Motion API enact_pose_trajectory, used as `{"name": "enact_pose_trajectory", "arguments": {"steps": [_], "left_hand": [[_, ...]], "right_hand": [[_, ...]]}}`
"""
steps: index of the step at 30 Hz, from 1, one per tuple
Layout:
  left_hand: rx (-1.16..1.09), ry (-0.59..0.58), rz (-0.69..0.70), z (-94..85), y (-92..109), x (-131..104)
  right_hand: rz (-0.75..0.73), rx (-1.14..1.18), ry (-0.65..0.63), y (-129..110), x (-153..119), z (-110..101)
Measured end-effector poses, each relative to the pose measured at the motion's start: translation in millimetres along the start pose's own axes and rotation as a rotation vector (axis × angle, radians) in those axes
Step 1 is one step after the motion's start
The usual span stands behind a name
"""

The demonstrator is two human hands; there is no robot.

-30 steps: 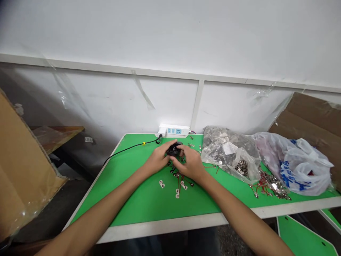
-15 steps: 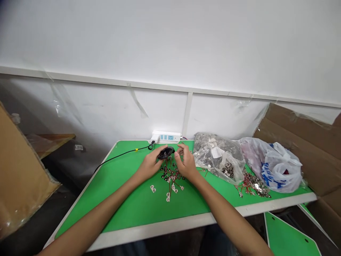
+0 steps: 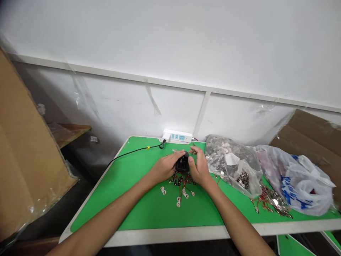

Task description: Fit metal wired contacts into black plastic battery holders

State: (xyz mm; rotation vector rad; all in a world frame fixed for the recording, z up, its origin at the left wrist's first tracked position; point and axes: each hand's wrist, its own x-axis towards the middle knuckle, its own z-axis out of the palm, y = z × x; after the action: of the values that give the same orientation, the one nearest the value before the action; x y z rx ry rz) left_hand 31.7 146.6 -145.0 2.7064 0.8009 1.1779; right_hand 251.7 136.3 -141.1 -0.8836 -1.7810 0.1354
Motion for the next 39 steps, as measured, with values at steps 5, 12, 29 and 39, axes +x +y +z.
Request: {"name": "enact_pose_trajectory", "arguments": {"steps": [5, 12, 29, 39], "left_hand": [[-0.013, -0.011, -0.011, -2.3, 2, 0], [0.005, -0.039, -0.021, -3.5, 2, -1], [0.052, -0.063, 0.020, -2.7, 4, 1], [0.036, -0.076, -0.004, -2.5, 5, 2]], "right_hand": [[-0.055, -0.017, -0.093, -5, -3, -1], [-0.037, -0.036, -0.090, -4, 0, -3], [0.144, 0.133, -0.016, 3, -3, 6], [0.023, 0.052, -0.155, -2, -1, 1]]}}
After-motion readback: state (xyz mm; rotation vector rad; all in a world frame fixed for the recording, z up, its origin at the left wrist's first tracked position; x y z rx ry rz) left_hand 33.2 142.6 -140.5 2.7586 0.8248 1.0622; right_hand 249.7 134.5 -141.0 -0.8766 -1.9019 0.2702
